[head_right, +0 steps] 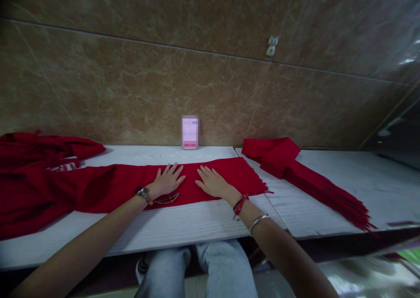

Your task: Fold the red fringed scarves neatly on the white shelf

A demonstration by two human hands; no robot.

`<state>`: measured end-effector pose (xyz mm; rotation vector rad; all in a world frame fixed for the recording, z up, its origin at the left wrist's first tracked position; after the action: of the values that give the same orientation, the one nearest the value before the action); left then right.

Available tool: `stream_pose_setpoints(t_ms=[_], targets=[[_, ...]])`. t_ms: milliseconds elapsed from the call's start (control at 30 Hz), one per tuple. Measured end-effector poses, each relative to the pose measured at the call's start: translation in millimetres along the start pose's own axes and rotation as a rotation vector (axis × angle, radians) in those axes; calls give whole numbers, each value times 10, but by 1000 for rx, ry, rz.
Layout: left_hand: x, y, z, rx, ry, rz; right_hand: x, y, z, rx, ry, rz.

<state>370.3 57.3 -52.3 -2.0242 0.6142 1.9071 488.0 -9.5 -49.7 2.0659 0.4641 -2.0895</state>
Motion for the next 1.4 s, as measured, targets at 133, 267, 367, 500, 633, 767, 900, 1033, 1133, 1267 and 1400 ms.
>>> stream_pose_setpoints(t_ms=[133, 267, 367, 500, 633, 767, 900, 1033, 1133, 1267, 1400], targets=[[-109, -92, 235, -14, -5, 30, -144, -167, 174, -46, -42, -44], [-294, -205, 740, -44, -38, -91, -233, -472, 508, -159, -115, -97], [-255, -212, 1077, -36, -49, -135, -151, -662, 699, -201, -147, -73], [-81, -161, 1283, -8, -62, -119, 13, -746, 780, -192, -170, -16], [-98, -116, 1312, -12, -83, -151, 30, -720, 765, -178, -185, -18], [-283, -18, 1378, -56, -173, -240, 10, -711, 754, -166, -211, -16], [-570, 88, 1755, -185, -257, -333, 18, -712, 747, -151, -235, -6], [-775, 98, 2442, -349, -183, -232, 29, -712, 739, -155, -233, -18], [-776, 100, 2791, -374, -119, -36, 59, -721, 725, -167, -221, -33], [-780, 122, 2901, -339, -82, 32, 98, -737, 704, -176, -232, -59], [-759, 105, 2931, -371, -83, -19, 111, -739, 706, -180, -239, -55]])
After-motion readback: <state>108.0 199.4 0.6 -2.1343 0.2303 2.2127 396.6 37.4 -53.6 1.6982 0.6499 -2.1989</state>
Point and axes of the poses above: each hand's wrist, its own y-axis away from the middle knuckle, its own x-axis out of the palm, z = x × y, the point moved 8 cm from there along -y, towards the middle knuckle, and after that the axes turned 9 degrees about -x, right-handed, at the moved point
